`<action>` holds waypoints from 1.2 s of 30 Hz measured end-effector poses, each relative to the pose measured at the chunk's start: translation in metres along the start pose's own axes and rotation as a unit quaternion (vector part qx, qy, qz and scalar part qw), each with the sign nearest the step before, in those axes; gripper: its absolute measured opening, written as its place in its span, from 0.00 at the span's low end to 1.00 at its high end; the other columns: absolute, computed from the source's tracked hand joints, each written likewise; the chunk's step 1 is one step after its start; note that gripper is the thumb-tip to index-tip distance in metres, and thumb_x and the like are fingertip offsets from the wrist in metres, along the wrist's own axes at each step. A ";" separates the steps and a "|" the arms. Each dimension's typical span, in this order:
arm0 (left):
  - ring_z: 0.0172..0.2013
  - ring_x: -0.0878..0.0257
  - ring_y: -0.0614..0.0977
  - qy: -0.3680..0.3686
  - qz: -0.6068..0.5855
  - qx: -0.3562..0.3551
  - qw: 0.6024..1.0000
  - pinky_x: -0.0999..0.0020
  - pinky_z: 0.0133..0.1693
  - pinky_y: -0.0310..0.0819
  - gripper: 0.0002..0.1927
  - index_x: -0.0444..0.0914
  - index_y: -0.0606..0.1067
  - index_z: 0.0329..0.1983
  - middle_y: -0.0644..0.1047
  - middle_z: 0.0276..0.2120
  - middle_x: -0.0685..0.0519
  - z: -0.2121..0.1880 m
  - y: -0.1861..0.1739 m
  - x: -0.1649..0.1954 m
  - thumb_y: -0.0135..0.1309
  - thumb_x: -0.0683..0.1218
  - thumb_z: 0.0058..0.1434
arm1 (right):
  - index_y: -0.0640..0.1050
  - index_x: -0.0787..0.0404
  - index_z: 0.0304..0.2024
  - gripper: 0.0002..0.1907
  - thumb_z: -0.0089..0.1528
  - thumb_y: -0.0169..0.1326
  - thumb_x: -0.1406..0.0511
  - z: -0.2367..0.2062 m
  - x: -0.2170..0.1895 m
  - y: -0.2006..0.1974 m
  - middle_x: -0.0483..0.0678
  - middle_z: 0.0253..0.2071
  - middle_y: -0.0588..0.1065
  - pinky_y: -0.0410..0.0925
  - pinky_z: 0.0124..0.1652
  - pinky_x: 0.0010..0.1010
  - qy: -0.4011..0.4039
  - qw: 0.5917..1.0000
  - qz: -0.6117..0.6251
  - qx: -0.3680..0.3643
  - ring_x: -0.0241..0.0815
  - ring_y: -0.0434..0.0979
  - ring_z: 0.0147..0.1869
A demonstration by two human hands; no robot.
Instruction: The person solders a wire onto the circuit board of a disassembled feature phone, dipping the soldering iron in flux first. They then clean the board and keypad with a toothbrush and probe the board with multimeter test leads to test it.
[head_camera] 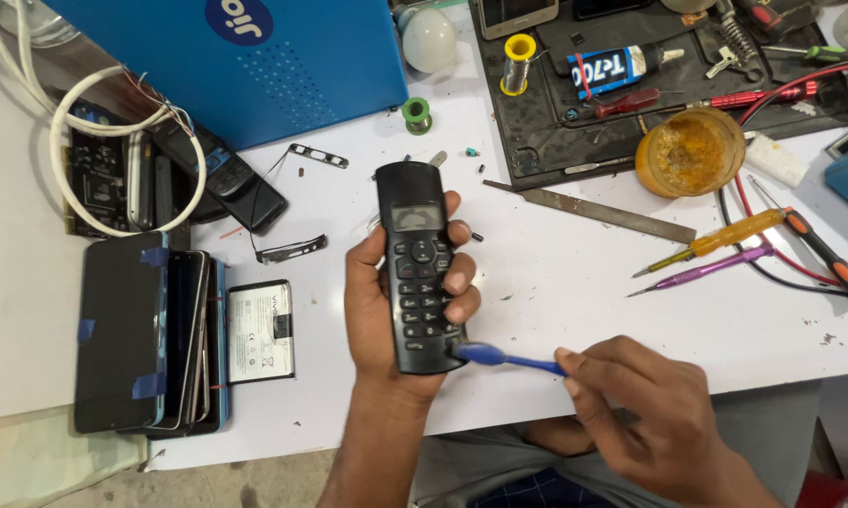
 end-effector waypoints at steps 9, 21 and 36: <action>0.34 0.57 0.78 -0.028 -0.033 -0.030 0.999 0.67 0.28 0.75 0.31 0.25 0.62 0.69 0.75 0.45 0.40 -0.003 0.004 -0.022 0.40 0.54 0.74 | 0.82 0.66 0.38 0.08 0.56 0.61 0.72 0.002 -0.012 0.002 0.48 0.30 0.80 0.72 0.25 0.26 -0.036 0.999 -0.001 0.017 0.37 0.81 0.26; 0.38 0.57 0.81 -0.028 0.101 0.016 0.994 0.63 0.40 0.80 0.33 0.26 0.63 0.69 0.76 0.42 0.42 -0.007 0.000 -0.031 0.38 0.56 0.72 | 0.83 0.66 0.38 0.08 0.56 0.61 0.73 -0.001 -0.006 -0.004 0.48 0.31 0.79 0.70 0.24 0.27 -0.029 0.999 -0.008 0.033 0.37 0.80 0.26; 0.29 0.63 0.80 -0.111 0.290 0.116 0.944 0.68 0.30 0.79 0.44 0.28 0.70 0.65 0.80 0.34 0.46 -0.031 -0.031 -0.039 0.26 0.69 0.69 | 0.81 0.65 0.36 0.07 0.56 0.63 0.72 0.011 -0.001 -0.013 0.48 0.30 0.78 0.70 0.27 0.29 -0.041 0.996 -0.044 0.069 0.41 0.80 0.29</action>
Point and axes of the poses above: each hand's wrist, its own z-axis towards the middle knuckle, its own y-axis out of the palm, x = y × z, the point moved 9 cm from there along z, towards the middle knuckle
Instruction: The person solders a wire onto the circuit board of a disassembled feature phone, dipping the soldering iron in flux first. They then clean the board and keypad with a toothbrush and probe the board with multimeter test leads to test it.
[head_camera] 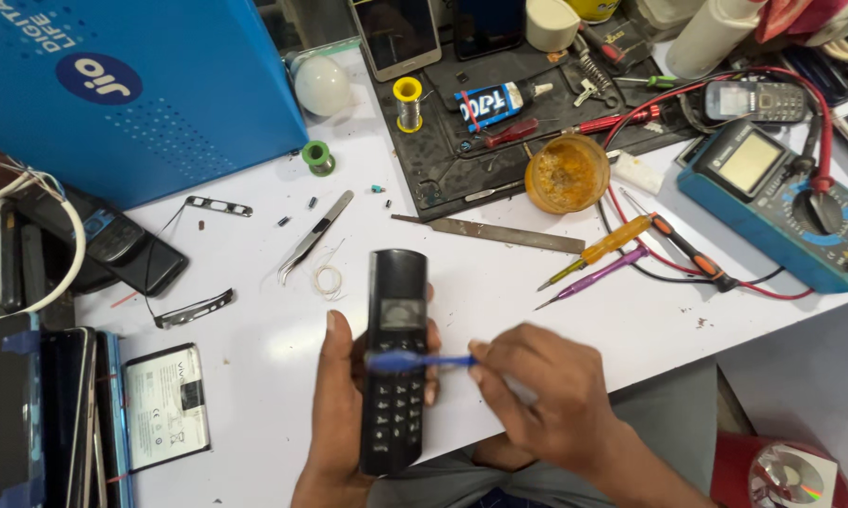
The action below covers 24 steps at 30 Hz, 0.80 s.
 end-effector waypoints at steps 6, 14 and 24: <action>0.29 0.62 0.82 -0.028 0.051 -0.027 0.998 0.67 0.31 0.80 0.53 0.26 0.71 0.62 0.80 0.33 0.47 -0.008 0.000 -0.004 0.23 0.76 0.64 | 0.79 0.65 0.36 0.07 0.56 0.62 0.72 0.006 0.000 -0.006 0.50 0.32 0.79 0.71 0.29 0.29 0.018 0.999 0.007 0.026 0.43 0.81 0.30; 0.30 0.64 0.83 -0.080 0.151 -0.062 0.983 0.68 0.33 0.80 0.42 0.30 0.71 0.60 0.81 0.35 0.47 -0.022 -0.001 -0.011 0.41 0.69 0.59 | 0.78 0.64 0.36 0.05 0.58 0.61 0.72 0.013 0.004 -0.013 0.49 0.32 0.79 0.70 0.30 0.29 0.028 0.998 -0.037 0.038 0.42 0.80 0.31; 0.29 0.61 0.82 0.043 0.150 -0.060 0.986 0.68 0.32 0.80 0.30 0.29 0.67 0.58 0.77 0.31 0.47 -0.006 -0.003 0.036 0.57 0.54 0.61 | 0.80 0.65 0.41 0.07 0.63 0.59 0.67 -0.014 0.063 -0.002 0.46 0.26 0.76 0.66 0.28 0.26 0.243 0.968 0.045 0.033 0.33 0.71 0.27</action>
Point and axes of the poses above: each hand's wrist, its own z-axis towards the middle knuckle, its own y-axis out of the palm, x = y × z, the point moved 9 cm from there along z, towards the middle knuckle
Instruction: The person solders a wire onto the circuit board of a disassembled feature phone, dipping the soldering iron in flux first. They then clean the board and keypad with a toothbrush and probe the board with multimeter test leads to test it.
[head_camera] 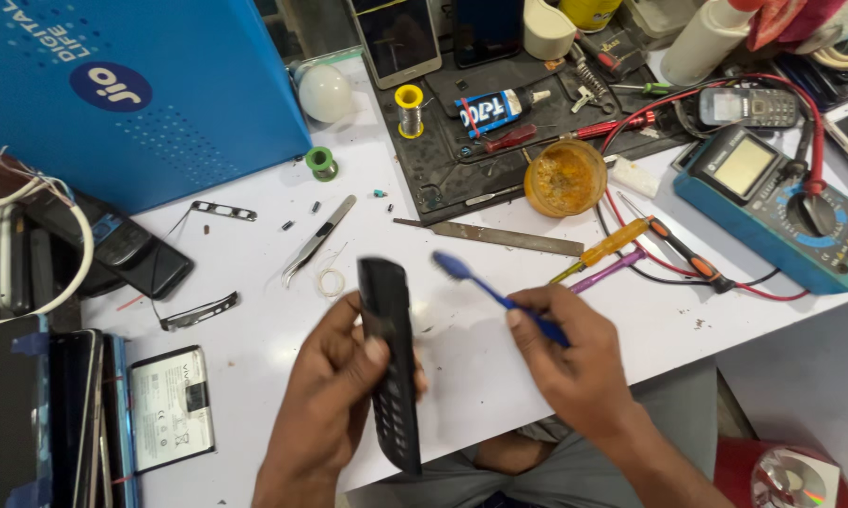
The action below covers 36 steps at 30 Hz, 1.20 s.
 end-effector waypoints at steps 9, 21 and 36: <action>0.25 0.66 0.79 -0.030 -0.172 -0.143 0.974 0.72 0.24 0.76 0.27 0.31 0.67 0.65 0.73 0.32 0.51 0.058 0.022 0.022 0.39 0.57 0.75 | 0.76 0.65 0.50 0.10 0.68 0.53 0.67 0.015 0.001 -0.011 0.45 0.31 0.76 0.69 0.35 0.24 -0.033 0.999 0.034 0.006 0.31 0.73 0.33; 0.30 0.61 0.81 -0.062 0.054 -0.153 0.985 0.65 0.33 0.80 0.35 0.36 0.54 0.75 0.80 0.33 0.45 0.080 0.004 0.008 0.47 0.49 0.66 | 0.74 0.65 0.54 0.14 0.69 0.52 0.64 0.060 -0.011 -0.005 0.47 0.39 0.79 0.70 0.30 0.25 -0.006 0.999 -0.004 0.045 0.33 0.75 0.33; 0.33 0.66 0.78 -0.062 0.127 -0.222 0.965 0.69 0.37 0.77 0.40 0.42 0.51 0.80 0.78 0.34 0.49 0.057 0.017 0.029 0.46 0.44 0.64 | 0.82 0.62 0.50 0.12 0.63 0.58 0.72 0.058 -0.050 0.018 0.47 0.38 0.77 0.70 0.31 0.23 -0.096 0.991 -0.087 0.038 0.35 0.77 0.36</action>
Point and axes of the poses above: each hand's wrist, its own z-axis towards the middle knuckle, its own y-axis out of the palm, x = y × z, the point moved 9 cm from there along z, towards the middle knuckle
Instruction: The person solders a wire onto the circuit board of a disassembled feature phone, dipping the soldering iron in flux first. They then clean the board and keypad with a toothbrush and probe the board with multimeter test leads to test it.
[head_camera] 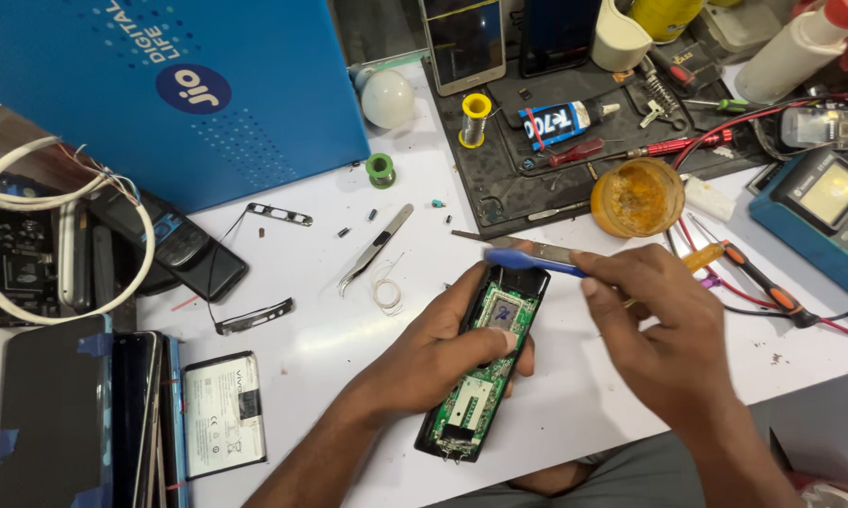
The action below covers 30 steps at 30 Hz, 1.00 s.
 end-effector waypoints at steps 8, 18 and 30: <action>0.25 0.68 0.78 -0.103 -0.045 0.020 0.993 0.70 0.27 0.76 0.36 0.47 0.52 0.78 0.74 0.30 0.54 -0.002 0.003 -0.025 0.39 0.60 0.68 | 0.83 0.62 0.49 0.11 0.63 0.59 0.72 -0.002 0.005 -0.019 0.49 0.39 0.76 0.68 0.36 0.26 -0.025 0.999 -0.045 0.016 0.37 0.74 0.39; 0.12 0.72 0.69 -0.084 -0.148 -0.003 0.985 0.76 0.12 0.62 0.31 0.41 0.58 0.75 0.74 0.24 0.52 0.003 0.001 -0.038 0.29 0.59 0.75 | 0.81 0.62 0.46 0.11 0.62 0.67 0.68 0.007 -0.002 -0.027 0.50 0.43 0.75 0.62 0.49 0.35 -0.154 0.982 -0.111 0.026 0.47 0.72 0.48; 0.09 0.71 0.69 -0.122 -0.238 -0.002 0.964 0.77 0.09 0.60 0.27 0.33 0.58 0.71 0.71 0.24 0.51 0.004 -0.006 -0.056 0.33 0.55 0.78 | 0.80 0.63 0.44 0.10 0.60 0.65 0.72 0.000 -0.010 0.000 0.50 0.43 0.75 0.65 0.49 0.33 -0.146 0.988 -0.043 0.014 0.46 0.73 0.50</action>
Point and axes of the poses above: each hand's wrist, its own z-axis towards the middle knuckle, its own y-axis out of the palm, x = y × z, the point moved 9 cm from there along z, towards the middle knuckle
